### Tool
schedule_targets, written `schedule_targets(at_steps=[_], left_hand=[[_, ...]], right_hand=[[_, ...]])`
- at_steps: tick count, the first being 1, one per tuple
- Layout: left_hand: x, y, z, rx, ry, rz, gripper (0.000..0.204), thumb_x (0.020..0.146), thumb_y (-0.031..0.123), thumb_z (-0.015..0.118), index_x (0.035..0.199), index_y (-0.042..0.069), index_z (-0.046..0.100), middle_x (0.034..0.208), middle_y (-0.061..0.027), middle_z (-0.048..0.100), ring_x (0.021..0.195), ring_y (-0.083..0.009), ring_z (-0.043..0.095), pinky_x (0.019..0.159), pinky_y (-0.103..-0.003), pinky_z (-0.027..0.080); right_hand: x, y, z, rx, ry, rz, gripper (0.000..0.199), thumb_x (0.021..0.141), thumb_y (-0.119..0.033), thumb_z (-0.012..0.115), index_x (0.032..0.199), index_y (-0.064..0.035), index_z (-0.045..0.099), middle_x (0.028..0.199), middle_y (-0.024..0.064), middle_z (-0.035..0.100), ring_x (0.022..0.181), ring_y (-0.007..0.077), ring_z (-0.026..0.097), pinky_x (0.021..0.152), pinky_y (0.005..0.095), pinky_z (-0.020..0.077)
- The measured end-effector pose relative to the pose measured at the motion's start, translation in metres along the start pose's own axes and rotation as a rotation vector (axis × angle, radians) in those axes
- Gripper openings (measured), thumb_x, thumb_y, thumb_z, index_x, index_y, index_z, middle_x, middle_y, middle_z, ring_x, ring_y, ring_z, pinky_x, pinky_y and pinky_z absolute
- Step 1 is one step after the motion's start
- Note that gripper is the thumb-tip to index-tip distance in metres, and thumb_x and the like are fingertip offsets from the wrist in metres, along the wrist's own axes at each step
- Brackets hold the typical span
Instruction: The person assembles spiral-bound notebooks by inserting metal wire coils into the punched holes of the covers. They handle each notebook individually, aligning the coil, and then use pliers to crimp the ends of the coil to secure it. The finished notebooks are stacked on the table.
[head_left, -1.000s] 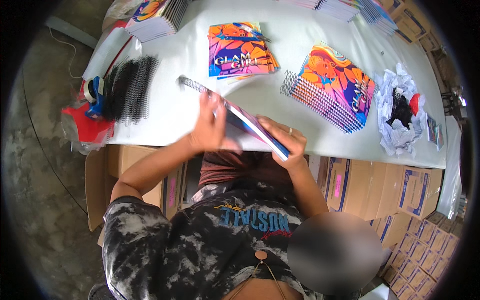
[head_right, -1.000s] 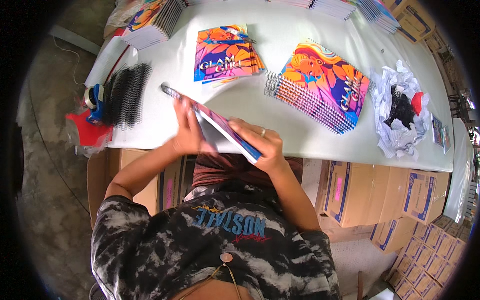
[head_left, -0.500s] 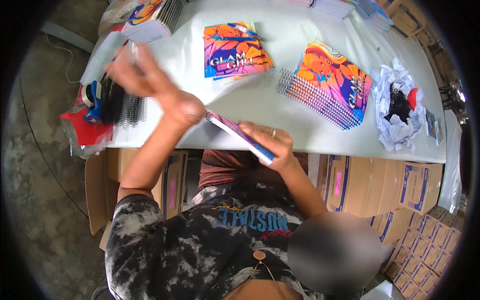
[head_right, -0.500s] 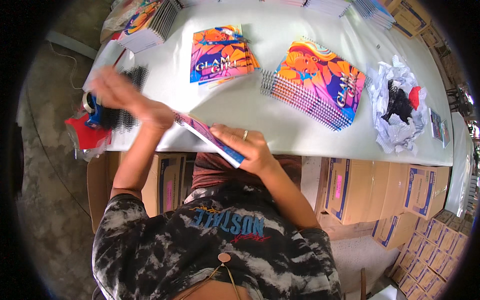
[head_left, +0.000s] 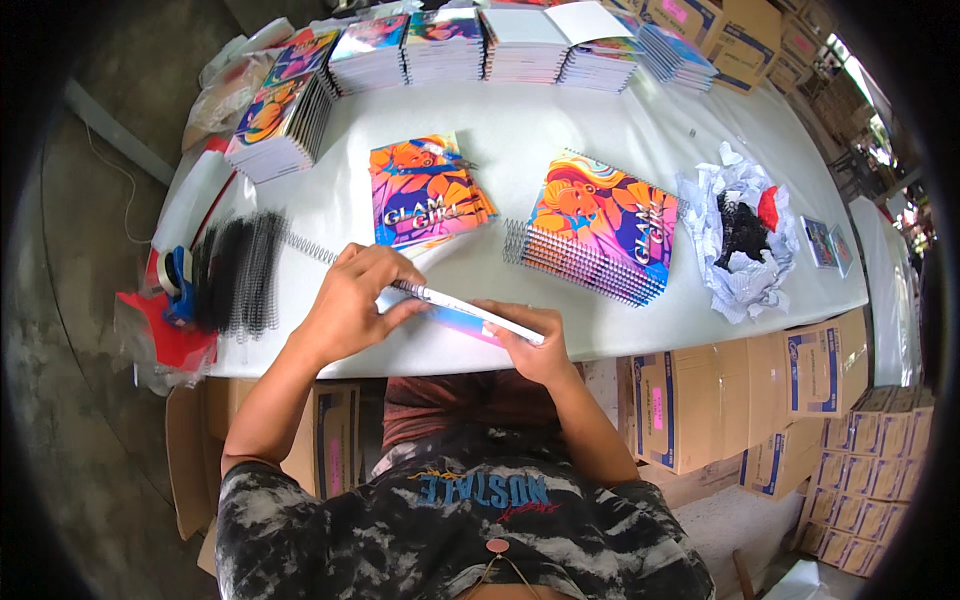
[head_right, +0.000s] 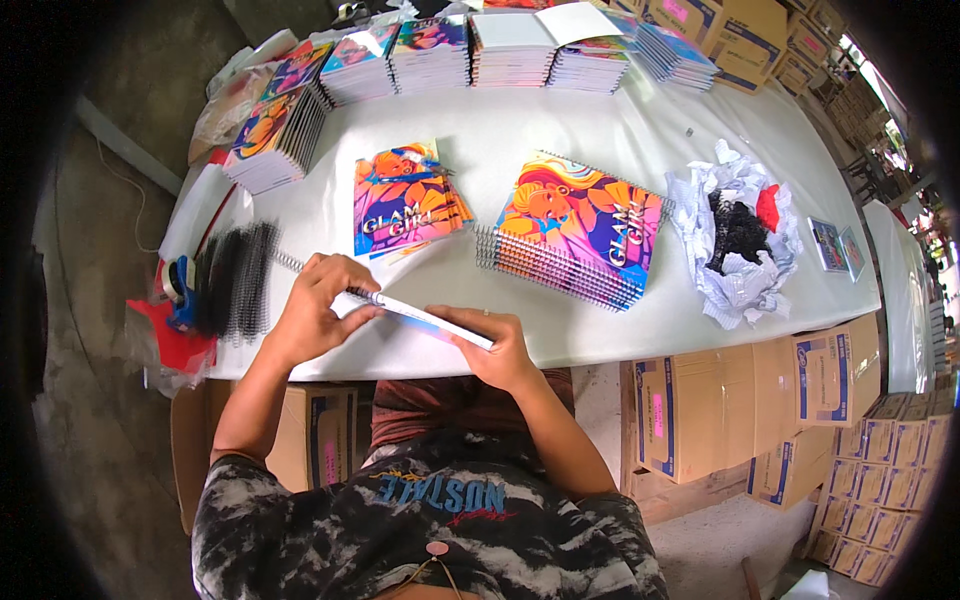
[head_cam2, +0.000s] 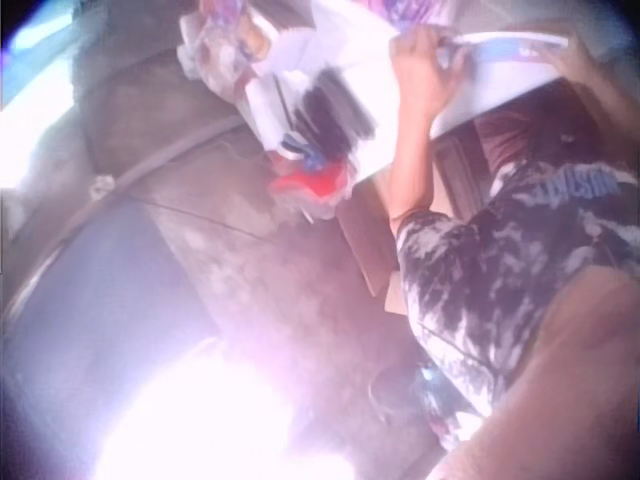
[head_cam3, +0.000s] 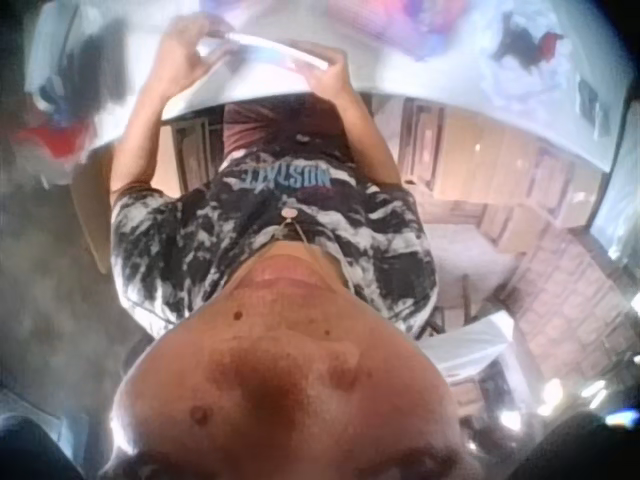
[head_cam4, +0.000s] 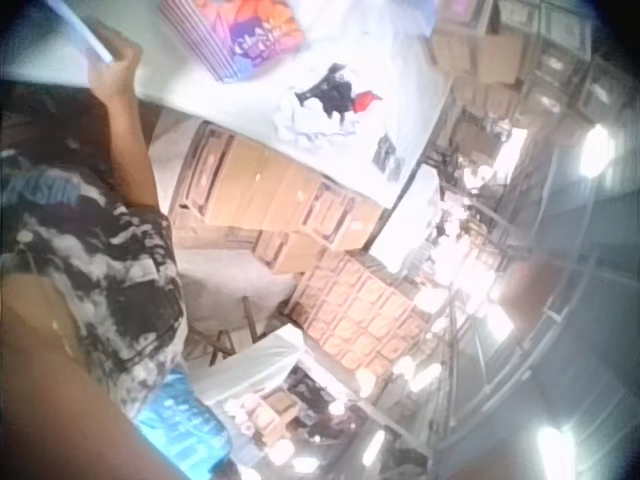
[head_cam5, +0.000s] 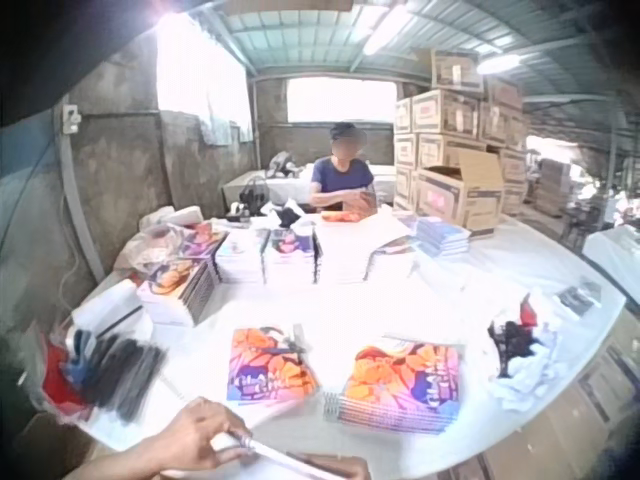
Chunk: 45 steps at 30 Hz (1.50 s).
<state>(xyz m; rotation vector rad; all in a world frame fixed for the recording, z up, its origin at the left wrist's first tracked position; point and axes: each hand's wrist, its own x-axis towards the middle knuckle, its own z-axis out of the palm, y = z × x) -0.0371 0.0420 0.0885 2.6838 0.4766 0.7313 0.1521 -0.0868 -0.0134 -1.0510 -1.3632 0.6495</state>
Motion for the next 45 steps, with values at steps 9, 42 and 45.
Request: schedule_targets(at_steps=[9, 42, 45], left_hand=[[0.018, -0.014, -0.007, -0.153, -0.226, 0.022, 0.015, 0.078, 0.020, 0.067, 0.084, 0.006, 0.066, 0.081, -0.0064, 0.065, 0.078, -0.0232, 0.059, 0.073, -0.035, 0.041], [-0.057, -0.039, 0.094, 0.395, 0.372, 0.400, 0.111, 0.071, 0.082, 0.032, 0.131, -0.012, 0.030, 0.139, -0.0375, 0.011, 0.130, -0.0528, 0.010, 0.100, -0.066, 0.003], [-0.011, -0.053, 0.060, 0.324, 0.628, 0.136, 0.112, 0.074, 0.081, 0.025, 0.131, -0.015, 0.028, 0.144, -0.0329, -0.001, 0.135, -0.0473, 0.000, 0.103, -0.063, 0.003]], right_hand=[[0.003, 0.002, -0.012, 0.135, -0.031, 0.158, 0.027, 0.083, -0.001, 0.062, 0.109, 0.0020, 0.062, 0.100, 0.0098, 0.067, 0.083, 0.0097, 0.059, 0.074, 0.0236, 0.0481], [0.001, 0.006, 0.012, -0.255, 0.074, -0.360, 0.040, 0.070, 0.011, 0.053, 0.108, 0.0009, 0.062, 0.104, 0.0157, 0.065, 0.092, 0.0271, 0.066, 0.077, 0.0324, 0.0525], [0.000, -0.004, 0.019, -0.205, 0.042, -0.313, 0.040, 0.070, 0.010, 0.054, 0.108, 0.0019, 0.062, 0.104, 0.0163, 0.065, 0.093, 0.0277, 0.065, 0.079, 0.0331, 0.0522]])
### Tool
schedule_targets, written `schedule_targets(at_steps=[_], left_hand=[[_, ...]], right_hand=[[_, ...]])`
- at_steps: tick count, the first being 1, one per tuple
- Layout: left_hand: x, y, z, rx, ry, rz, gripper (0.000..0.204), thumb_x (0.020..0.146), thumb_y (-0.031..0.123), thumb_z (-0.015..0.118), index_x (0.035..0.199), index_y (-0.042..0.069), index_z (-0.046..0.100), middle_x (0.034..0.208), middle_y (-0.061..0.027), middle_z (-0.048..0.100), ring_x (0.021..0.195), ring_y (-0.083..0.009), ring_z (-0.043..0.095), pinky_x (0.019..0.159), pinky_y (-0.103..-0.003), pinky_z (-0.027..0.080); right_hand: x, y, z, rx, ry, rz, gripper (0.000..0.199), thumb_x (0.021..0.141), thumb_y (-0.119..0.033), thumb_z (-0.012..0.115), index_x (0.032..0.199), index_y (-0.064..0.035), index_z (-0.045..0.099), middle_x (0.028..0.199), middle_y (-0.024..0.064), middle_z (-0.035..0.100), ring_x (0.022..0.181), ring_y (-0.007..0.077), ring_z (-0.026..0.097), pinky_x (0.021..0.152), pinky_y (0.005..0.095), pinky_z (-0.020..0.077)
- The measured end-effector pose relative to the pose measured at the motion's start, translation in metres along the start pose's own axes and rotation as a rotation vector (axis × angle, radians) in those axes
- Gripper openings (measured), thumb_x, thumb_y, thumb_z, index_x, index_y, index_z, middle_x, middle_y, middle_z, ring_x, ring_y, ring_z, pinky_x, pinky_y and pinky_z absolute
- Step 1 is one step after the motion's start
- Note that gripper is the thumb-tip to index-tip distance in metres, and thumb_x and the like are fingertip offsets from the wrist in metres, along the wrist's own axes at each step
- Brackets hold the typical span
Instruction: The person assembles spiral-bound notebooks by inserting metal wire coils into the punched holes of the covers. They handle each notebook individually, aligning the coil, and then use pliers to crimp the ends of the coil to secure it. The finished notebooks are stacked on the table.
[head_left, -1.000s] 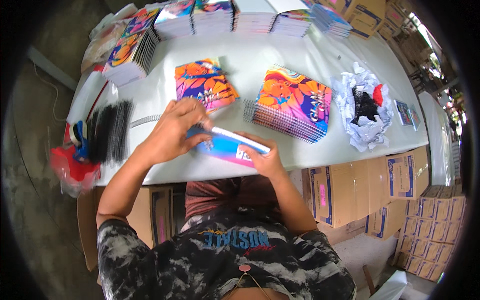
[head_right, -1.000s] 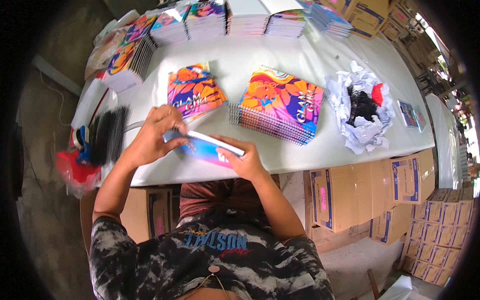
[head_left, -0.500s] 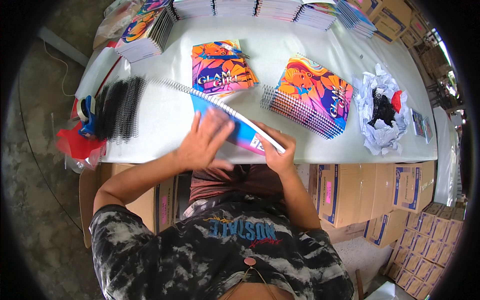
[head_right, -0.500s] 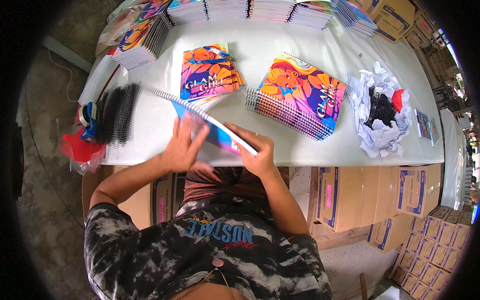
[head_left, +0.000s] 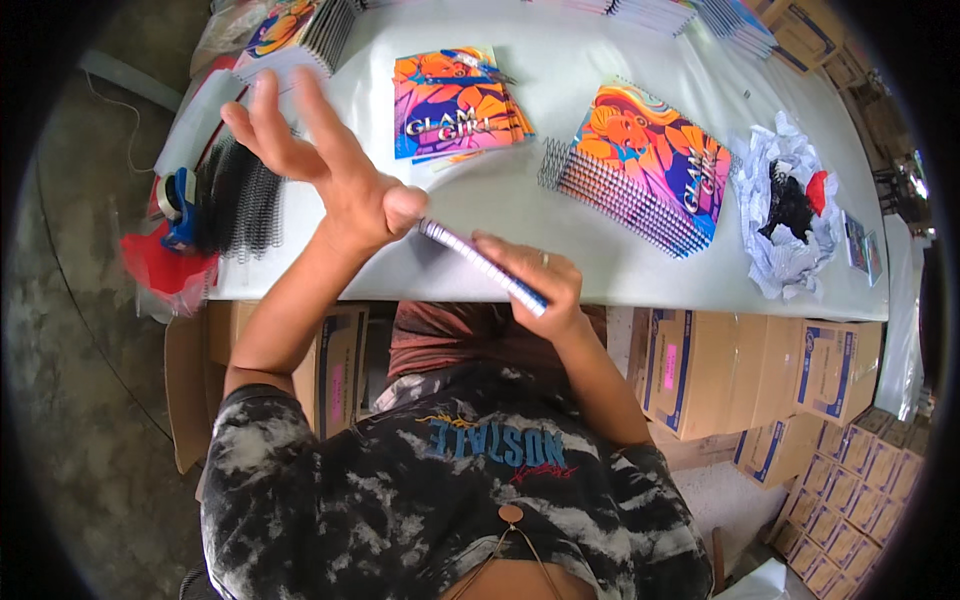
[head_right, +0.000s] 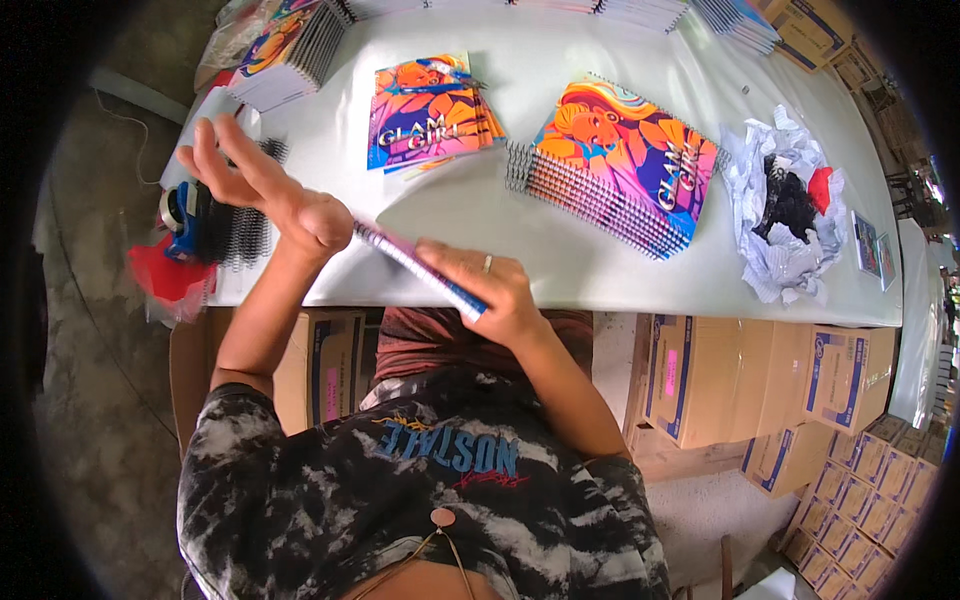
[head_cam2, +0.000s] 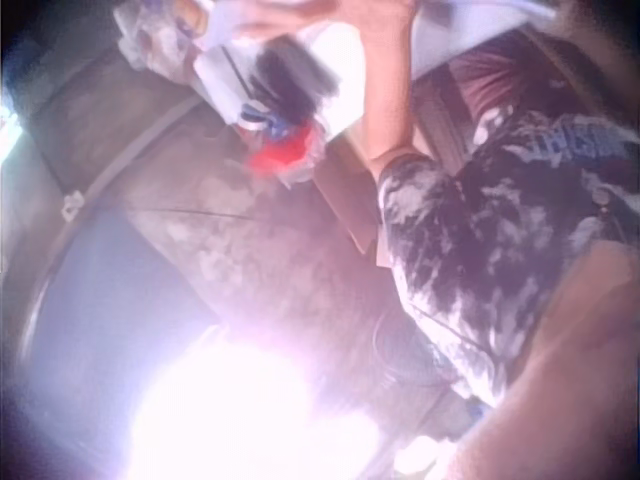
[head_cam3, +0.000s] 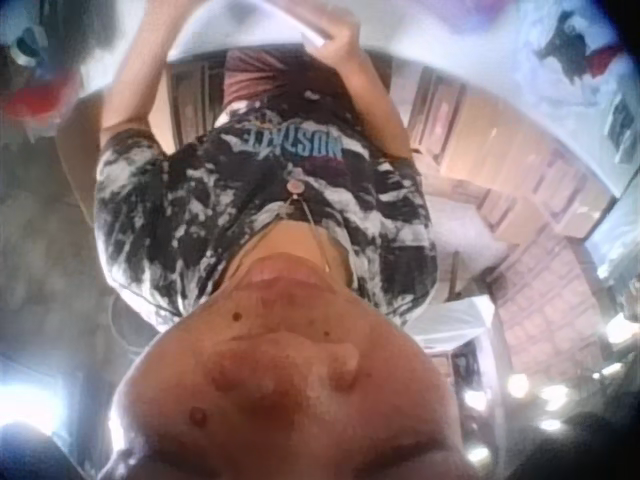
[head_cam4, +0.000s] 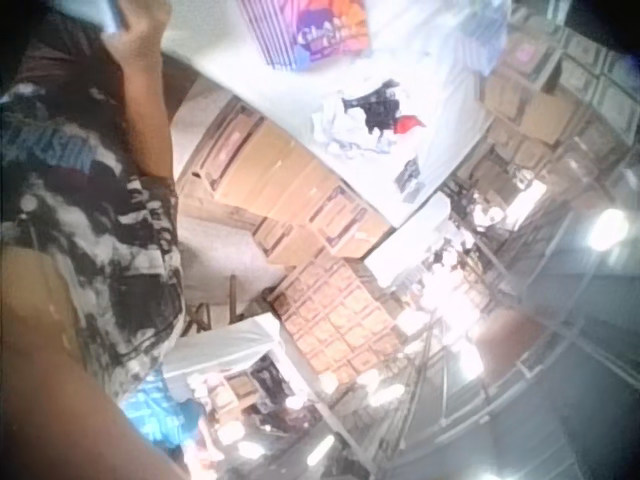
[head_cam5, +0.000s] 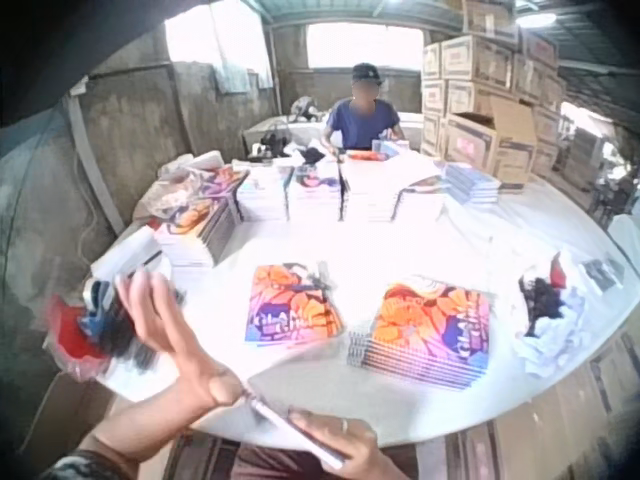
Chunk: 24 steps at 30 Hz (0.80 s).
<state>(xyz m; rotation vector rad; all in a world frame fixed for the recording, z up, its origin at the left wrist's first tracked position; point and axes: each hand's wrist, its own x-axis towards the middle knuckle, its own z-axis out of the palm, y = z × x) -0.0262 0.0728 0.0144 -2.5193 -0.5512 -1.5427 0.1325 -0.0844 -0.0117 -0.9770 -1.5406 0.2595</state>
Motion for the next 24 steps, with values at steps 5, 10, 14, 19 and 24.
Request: schedule_targets(at_steps=[5, 10, 14, 19, 24], left_hand=[[-0.083, 0.051, -0.013, -0.117, -0.531, 0.498, 0.109, 0.069, 0.075, 0.051, 0.129, -0.012, 0.027, 0.129, -0.0338, 0.034, 0.117, -0.0560, 0.033, 0.097, -0.069, 0.017], [-0.013, 0.028, -0.003, 0.095, -0.173, 0.242, 0.111, 0.071, 0.081, 0.036, 0.136, -0.008, 0.022, 0.137, -0.0385, 0.019, 0.129, -0.0510, 0.018, 0.103, -0.061, 0.011], [-0.061, 0.057, 0.005, -0.183, -0.291, 0.395, 0.109, 0.069, 0.079, 0.042, 0.134, -0.008, 0.031, 0.135, -0.0401, 0.019, 0.130, -0.0494, 0.016, 0.099, -0.068, 0.007], [-0.018, 0.041, 0.016, -0.023, -0.104, 0.201, 0.109, 0.069, 0.078, 0.044, 0.135, -0.007, 0.030, 0.133, -0.0400, 0.024, 0.128, -0.0516, 0.021, 0.096, -0.068, 0.013], [-0.051, 0.063, 0.009, -0.309, -0.367, 0.462, 0.097, 0.068, 0.079, 0.044, 0.129, 0.004, 0.045, 0.130, -0.0318, 0.033, 0.127, -0.0468, 0.028, 0.099, -0.066, 0.013]], right_hand=[[-0.006, 0.010, -0.003, 0.002, 0.068, 0.053, 0.039, 0.070, 0.009, 0.055, 0.107, 0.0024, 0.061, 0.104, 0.0169, 0.064, 0.093, 0.0275, 0.065, 0.080, 0.0340, 0.0523], [-0.001, 0.002, 0.006, 0.027, -0.008, -0.032, 0.040, 0.068, 0.011, 0.058, 0.107, 0.0009, 0.063, 0.104, 0.0159, 0.065, 0.094, 0.0271, 0.065, 0.081, 0.0345, 0.0516], [-0.002, 0.009, 0.004, 0.036, 0.112, 0.103, 0.028, 0.078, 0.004, 0.058, 0.106, 0.0034, 0.063, 0.104, 0.0149, 0.066, 0.093, 0.0243, 0.065, 0.080, 0.0316, 0.0509], [0.000, 0.002, 0.012, -0.046, 0.037, 0.062, 0.038, 0.073, 0.007, 0.058, 0.110, 0.0019, 0.060, 0.105, 0.0149, 0.065, 0.091, 0.0283, 0.065, 0.077, 0.0334, 0.0516], [-0.002, 0.011, 0.002, 0.117, 0.084, 0.200, 0.043, 0.072, 0.004, 0.062, 0.115, 0.0009, 0.058, 0.105, 0.0162, 0.064, 0.089, 0.0285, 0.066, 0.075, 0.0332, 0.0521]])
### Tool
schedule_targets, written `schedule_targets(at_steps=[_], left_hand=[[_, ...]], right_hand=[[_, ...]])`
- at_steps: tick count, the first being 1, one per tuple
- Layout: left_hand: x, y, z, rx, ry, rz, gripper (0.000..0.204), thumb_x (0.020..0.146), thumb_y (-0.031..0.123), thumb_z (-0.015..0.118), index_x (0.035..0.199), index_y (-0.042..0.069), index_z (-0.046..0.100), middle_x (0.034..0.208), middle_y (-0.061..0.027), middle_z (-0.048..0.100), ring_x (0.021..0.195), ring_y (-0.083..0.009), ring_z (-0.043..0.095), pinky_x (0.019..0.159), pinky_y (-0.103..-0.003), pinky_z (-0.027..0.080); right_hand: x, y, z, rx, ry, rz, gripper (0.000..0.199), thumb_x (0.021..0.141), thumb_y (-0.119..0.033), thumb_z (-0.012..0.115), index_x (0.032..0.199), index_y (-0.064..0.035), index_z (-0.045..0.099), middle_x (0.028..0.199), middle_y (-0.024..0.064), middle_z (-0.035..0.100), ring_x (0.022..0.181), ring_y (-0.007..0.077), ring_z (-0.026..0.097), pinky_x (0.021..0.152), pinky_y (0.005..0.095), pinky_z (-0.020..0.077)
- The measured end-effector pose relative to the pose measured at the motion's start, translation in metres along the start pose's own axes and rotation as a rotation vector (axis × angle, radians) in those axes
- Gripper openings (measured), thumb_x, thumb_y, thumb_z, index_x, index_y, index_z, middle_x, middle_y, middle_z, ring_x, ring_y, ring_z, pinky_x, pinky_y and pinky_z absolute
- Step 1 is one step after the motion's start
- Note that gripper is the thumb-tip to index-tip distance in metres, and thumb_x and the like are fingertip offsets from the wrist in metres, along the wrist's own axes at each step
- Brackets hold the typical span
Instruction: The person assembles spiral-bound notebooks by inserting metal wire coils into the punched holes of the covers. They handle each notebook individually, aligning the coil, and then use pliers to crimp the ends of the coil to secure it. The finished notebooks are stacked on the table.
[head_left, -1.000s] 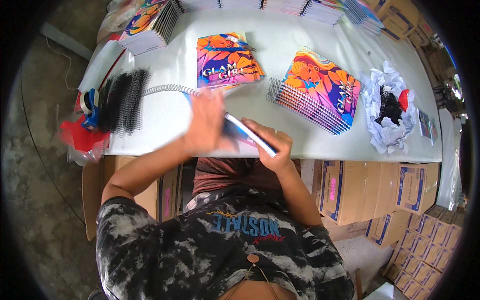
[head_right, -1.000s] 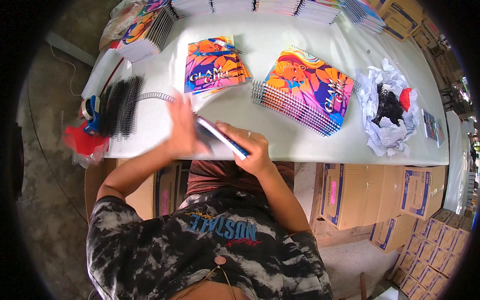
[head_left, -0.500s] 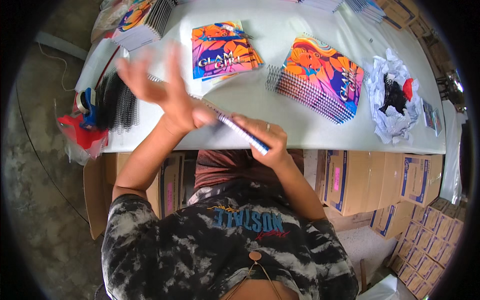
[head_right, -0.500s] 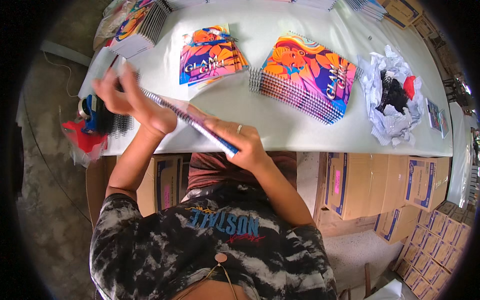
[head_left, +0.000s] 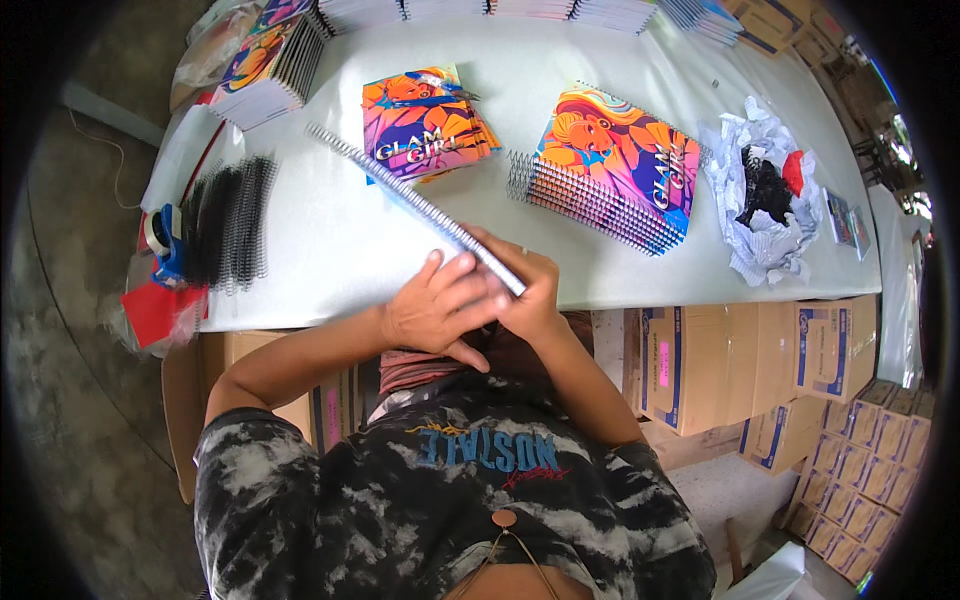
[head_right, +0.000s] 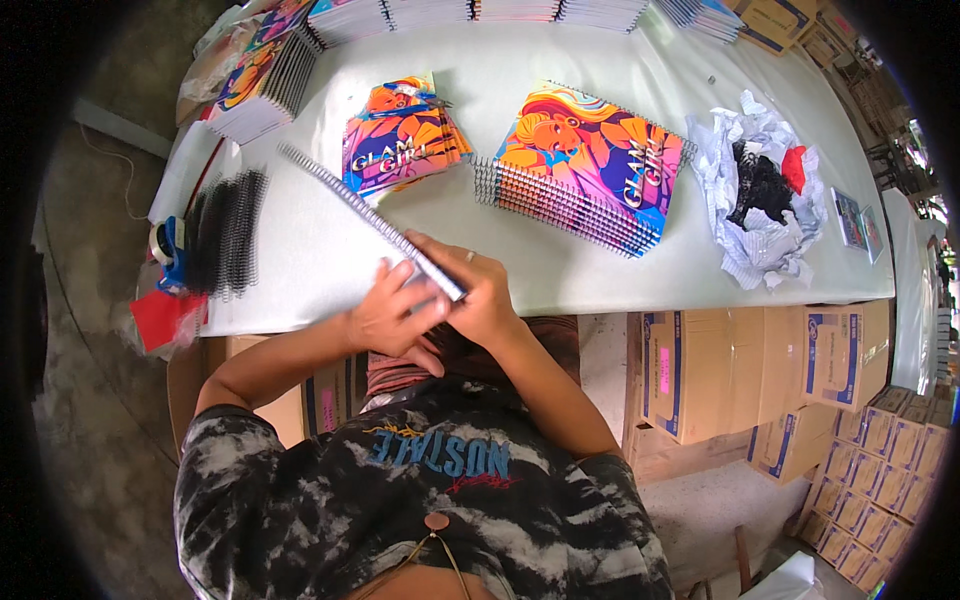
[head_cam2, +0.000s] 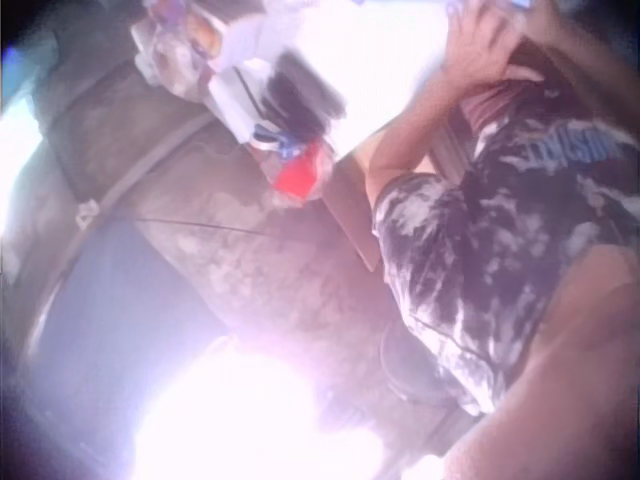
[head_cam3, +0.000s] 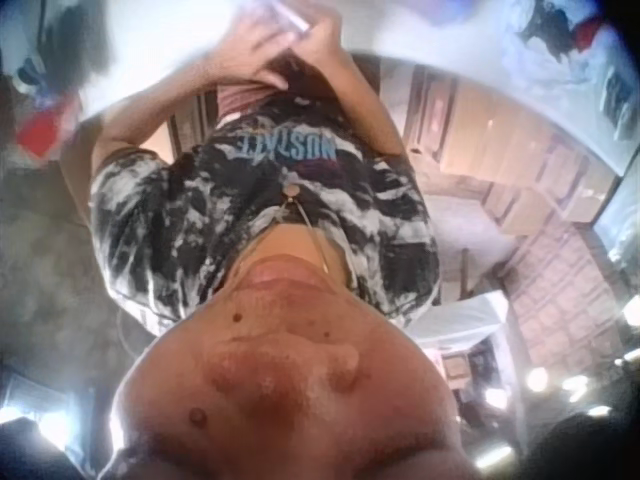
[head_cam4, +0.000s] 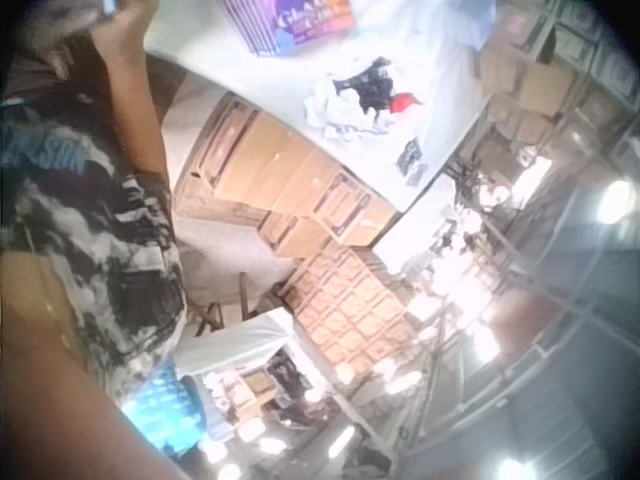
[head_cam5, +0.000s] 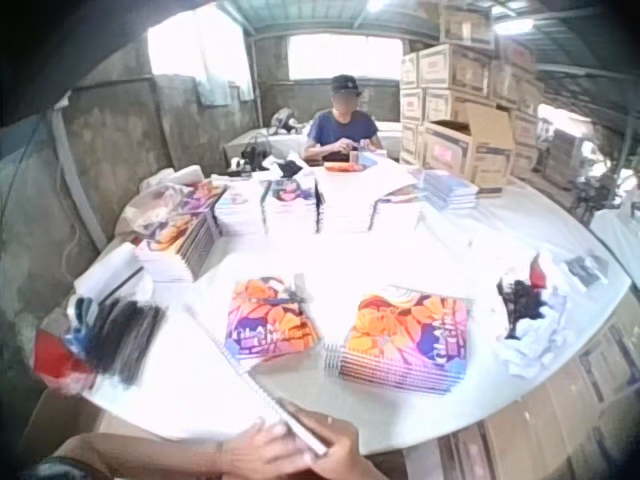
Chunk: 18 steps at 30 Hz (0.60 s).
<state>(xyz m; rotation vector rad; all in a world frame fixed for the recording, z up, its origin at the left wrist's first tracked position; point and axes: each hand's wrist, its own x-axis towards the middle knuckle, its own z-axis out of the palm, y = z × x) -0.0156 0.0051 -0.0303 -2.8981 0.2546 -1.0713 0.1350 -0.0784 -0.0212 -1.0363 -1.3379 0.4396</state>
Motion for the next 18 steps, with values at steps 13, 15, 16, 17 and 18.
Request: schedule_targets(at_steps=[13, 15, 16, 17, 18], left_hand=[[0.079, -0.042, -0.043, 0.176, 0.414, -0.324, 0.074, 0.083, 0.057, 0.051, 0.132, 0.003, 0.041, 0.137, -0.0282, 0.030, 0.126, -0.0501, 0.027, 0.104, -0.055, 0.018], [0.099, -0.052, -0.064, 0.113, 0.175, -0.575, 0.063, 0.088, 0.048, 0.048, 0.131, 0.002, 0.042, 0.135, -0.0275, 0.035, 0.125, -0.0456, 0.033, 0.105, -0.051, 0.023], [0.095, -0.047, -0.062, 0.029, -0.077, -0.707, 0.053, 0.090, 0.036, 0.048, 0.131, 0.004, 0.042, 0.130, -0.0238, 0.043, 0.120, -0.0415, 0.040, 0.103, -0.048, 0.027], [0.088, -0.040, -0.058, -0.061, -0.337, -0.828, 0.045, 0.091, 0.023, 0.048, 0.132, 0.006, 0.042, 0.125, -0.0201, 0.050, 0.115, -0.0373, 0.047, 0.100, -0.045, 0.032], [0.085, -0.040, -0.050, 0.007, -0.392, -0.807, 0.041, 0.088, 0.027, 0.052, 0.122, 0.004, 0.049, 0.107, -0.0155, 0.061, 0.100, -0.0317, 0.058, 0.095, -0.048, 0.038]], right_hand=[[0.002, -0.007, 0.009, -0.162, -0.023, -0.116, 0.044, 0.071, 0.005, 0.063, 0.114, -0.0029, 0.060, 0.104, 0.0153, 0.064, 0.088, 0.0287, 0.065, 0.076, 0.0339, 0.0518], [0.011, -0.014, 0.007, -0.134, -0.046, -0.122, 0.040, 0.071, 0.001, 0.063, 0.110, -0.0031, 0.061, 0.104, 0.0157, 0.065, 0.088, 0.0270, 0.066, 0.075, 0.0338, 0.0524], [0.011, -0.013, 0.006, -0.220, -0.095, -0.190, 0.038, 0.071, 0.000, 0.062, 0.109, -0.0034, 0.062, 0.104, 0.0160, 0.065, 0.087, 0.0262, 0.066, 0.074, 0.0337, 0.0526], [0.009, -0.009, 0.006, -0.307, -0.138, -0.255, 0.036, 0.071, -0.002, 0.062, 0.108, -0.0037, 0.062, 0.104, 0.0163, 0.064, 0.087, 0.0253, 0.066, 0.074, 0.0337, 0.0528], [0.008, -0.007, 0.006, -0.394, -0.182, -0.319, 0.035, 0.072, -0.004, 0.062, 0.106, -0.0039, 0.062, 0.103, 0.0165, 0.064, 0.086, 0.0244, 0.067, 0.073, 0.0337, 0.0530]])
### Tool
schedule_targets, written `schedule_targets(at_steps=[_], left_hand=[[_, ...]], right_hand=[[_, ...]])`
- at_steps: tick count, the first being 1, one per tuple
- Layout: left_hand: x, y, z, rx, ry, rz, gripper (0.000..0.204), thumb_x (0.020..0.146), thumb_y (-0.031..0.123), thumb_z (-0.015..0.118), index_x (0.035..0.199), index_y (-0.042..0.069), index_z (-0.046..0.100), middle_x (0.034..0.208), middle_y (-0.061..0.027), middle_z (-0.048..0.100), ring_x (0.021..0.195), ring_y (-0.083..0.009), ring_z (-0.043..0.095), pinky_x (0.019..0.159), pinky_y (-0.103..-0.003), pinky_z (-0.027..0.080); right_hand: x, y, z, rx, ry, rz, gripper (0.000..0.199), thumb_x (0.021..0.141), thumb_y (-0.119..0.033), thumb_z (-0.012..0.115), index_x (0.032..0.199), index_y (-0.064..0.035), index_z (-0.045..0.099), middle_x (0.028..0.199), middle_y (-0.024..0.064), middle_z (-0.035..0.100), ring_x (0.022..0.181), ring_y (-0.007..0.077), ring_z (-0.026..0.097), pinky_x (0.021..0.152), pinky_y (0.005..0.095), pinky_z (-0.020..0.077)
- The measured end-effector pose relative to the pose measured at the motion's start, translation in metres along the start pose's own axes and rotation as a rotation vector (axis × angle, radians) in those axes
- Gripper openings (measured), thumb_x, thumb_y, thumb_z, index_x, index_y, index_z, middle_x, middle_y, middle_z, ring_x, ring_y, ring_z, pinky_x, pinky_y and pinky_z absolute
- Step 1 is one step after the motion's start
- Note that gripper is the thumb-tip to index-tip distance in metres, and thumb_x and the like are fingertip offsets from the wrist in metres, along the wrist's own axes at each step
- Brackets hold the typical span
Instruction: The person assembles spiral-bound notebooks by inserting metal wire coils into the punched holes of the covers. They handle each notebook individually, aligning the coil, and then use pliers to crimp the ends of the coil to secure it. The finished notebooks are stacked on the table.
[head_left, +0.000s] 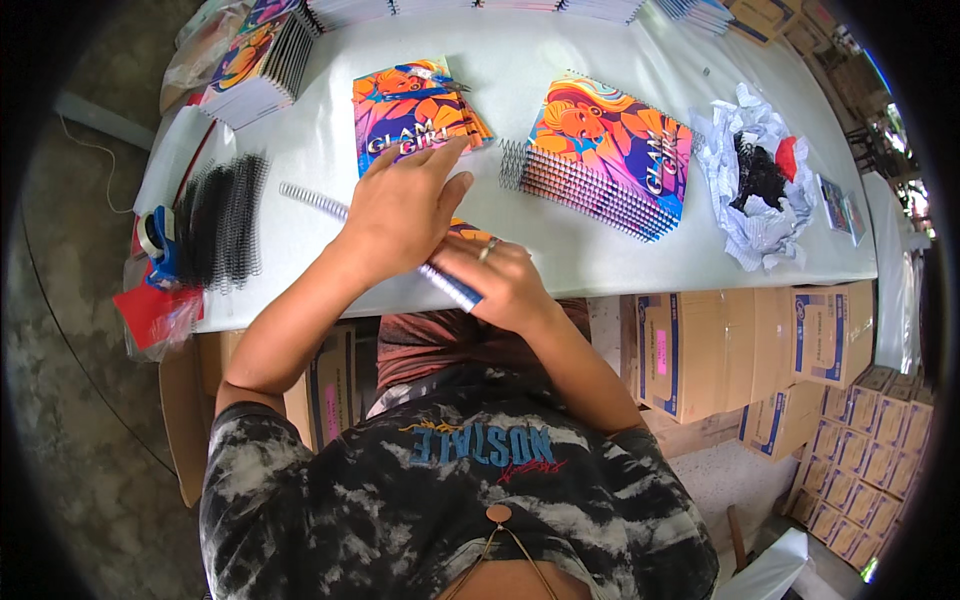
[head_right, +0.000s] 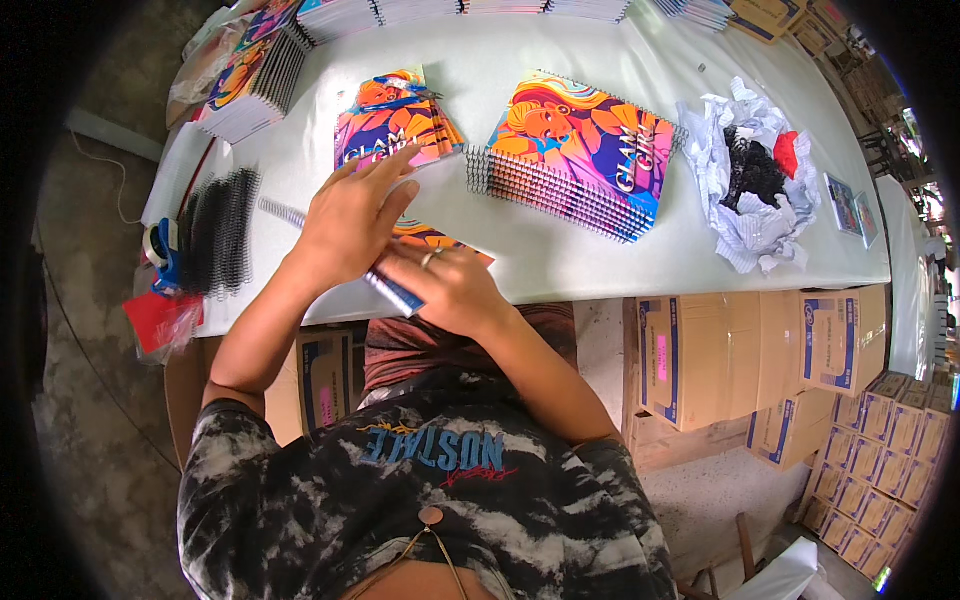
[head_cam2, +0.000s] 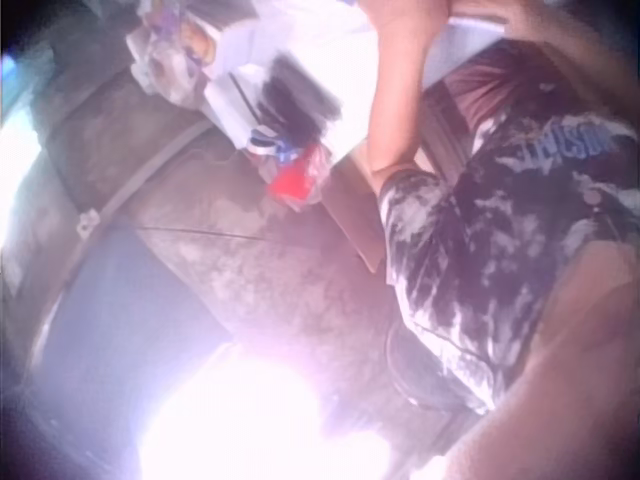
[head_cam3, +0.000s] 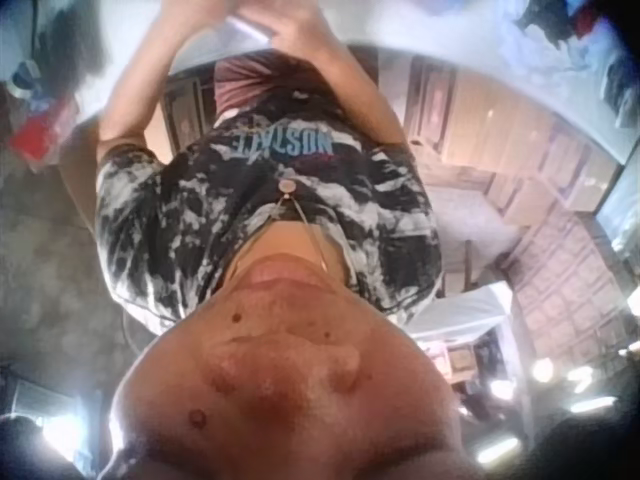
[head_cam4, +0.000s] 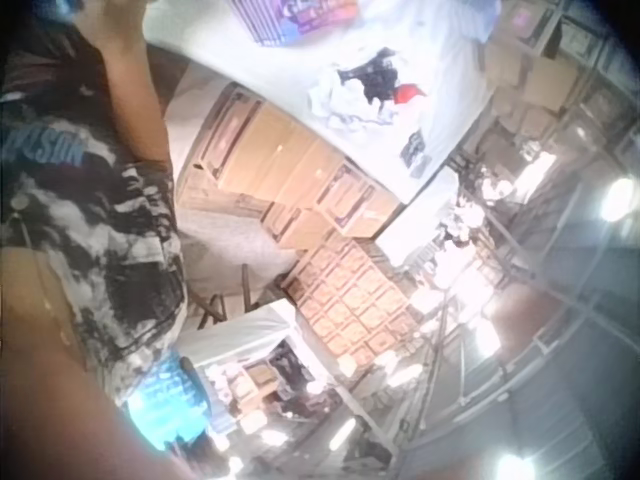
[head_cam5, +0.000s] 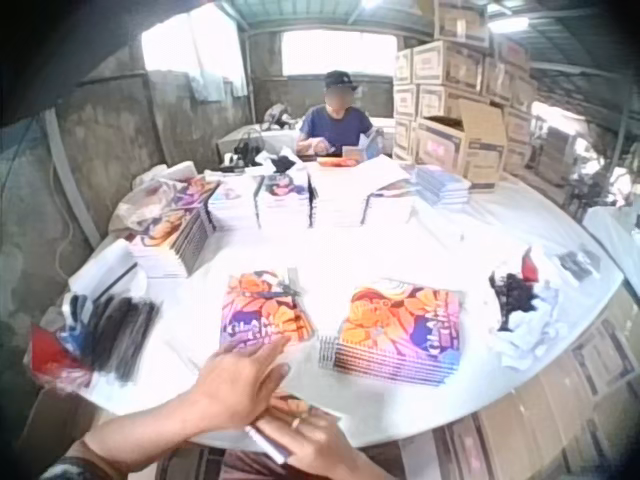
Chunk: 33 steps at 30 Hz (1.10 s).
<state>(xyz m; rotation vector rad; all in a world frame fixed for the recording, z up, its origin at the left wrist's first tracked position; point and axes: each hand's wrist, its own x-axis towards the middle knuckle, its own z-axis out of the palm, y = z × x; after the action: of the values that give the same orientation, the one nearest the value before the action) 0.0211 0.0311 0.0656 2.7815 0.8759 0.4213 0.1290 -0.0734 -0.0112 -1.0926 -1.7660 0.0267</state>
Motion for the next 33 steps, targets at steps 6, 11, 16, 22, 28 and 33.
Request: schedule_targets(at_steps=[6, 11, 16, 22, 28, 33], left_hand=[[0.052, -0.023, 0.011, 0.261, 0.513, 0.175, 0.024, 0.085, 0.022, 0.057, 0.105, 0.008, 0.058, 0.084, -0.0079, 0.064, 0.078, -0.0258, 0.061, 0.080, -0.039, 0.045], [0.020, 0.006, -0.012, -0.195, 0.279, 0.159, 0.037, 0.082, 0.033, 0.062, 0.057, 0.006, 0.058, 0.060, -0.0088, 0.058, 0.057, -0.0273, 0.059, 0.055, -0.036, 0.047], [0.019, 0.005, 0.008, -0.049, 0.454, 0.406, 0.045, 0.075, 0.037, 0.069, 0.047, 0.007, 0.050, 0.049, -0.0057, 0.047, 0.048, -0.0250, 0.053, 0.049, -0.034, 0.046], [0.008, -0.004, 0.018, -0.039, 0.437, 0.515, 0.037, 0.064, 0.043, 0.072, 0.065, 0.013, 0.050, 0.071, -0.0028, 0.050, 0.067, -0.0213, 0.053, 0.061, -0.032, 0.039], [0.023, -0.005, 0.006, 0.039, 0.941, 0.468, 0.066, 0.070, 0.065, 0.056, 0.105, 0.011, 0.057, 0.114, -0.0177, 0.048, 0.105, -0.0348, 0.046, 0.091, -0.048, 0.029], [-0.041, -0.031, 0.098, -0.052, 0.571, 0.566, 0.101, 0.066, 0.081, 0.043, 0.133, 0.005, 0.038, 0.133, -0.0252, 0.037, 0.125, -0.0424, 0.031, 0.103, -0.058, 0.014]], right_hand=[[0.015, -0.033, 0.026, -0.072, -0.042, 0.001, 0.031, 0.071, -0.006, 0.063, 0.102, -0.0011, 0.064, 0.096, 0.0175, 0.066, 0.080, 0.0242, 0.068, 0.068, 0.0312, 0.0535], [-0.002, 0.000, -0.003, 0.529, 0.213, 0.568, 0.025, 0.084, -0.004, 0.058, 0.108, 0.0034, 0.061, 0.087, 0.0101, 0.067, 0.072, 0.0111, 0.062, 0.064, 0.0253, 0.0494], [-0.012, 0.008, -0.008, 0.678, 0.221, 0.576, 0.027, 0.090, -0.019, 0.055, 0.104, 0.0036, 0.061, 0.077, 0.0041, 0.063, 0.068, 0.0063, 0.052, 0.060, 0.0221, 0.0430], [-0.004, 0.013, -0.025, 0.783, 0.076, 0.545, 0.022, 0.089, -0.014, 0.055, 0.104, 0.0017, 0.061, 0.091, 0.0057, 0.065, 0.083, 0.0084, 0.056, 0.075, 0.0245, 0.0444], [-0.006, 0.008, -0.017, 0.430, 0.136, 0.367, 0.029, 0.083, 0.002, 0.053, 0.111, 0.0000, 0.060, 0.104, 0.0125, 0.065, 0.096, 0.0209, 0.063, 0.082, 0.0291, 0.0479], [-0.014, 0.008, 0.000, 0.373, 0.198, 0.357, 0.037, 0.078, 0.005, 0.054, 0.115, -0.0015, 0.059, 0.110, 0.0147, 0.063, 0.098, 0.0275, 0.063, 0.080, 0.0326, 0.0504]])
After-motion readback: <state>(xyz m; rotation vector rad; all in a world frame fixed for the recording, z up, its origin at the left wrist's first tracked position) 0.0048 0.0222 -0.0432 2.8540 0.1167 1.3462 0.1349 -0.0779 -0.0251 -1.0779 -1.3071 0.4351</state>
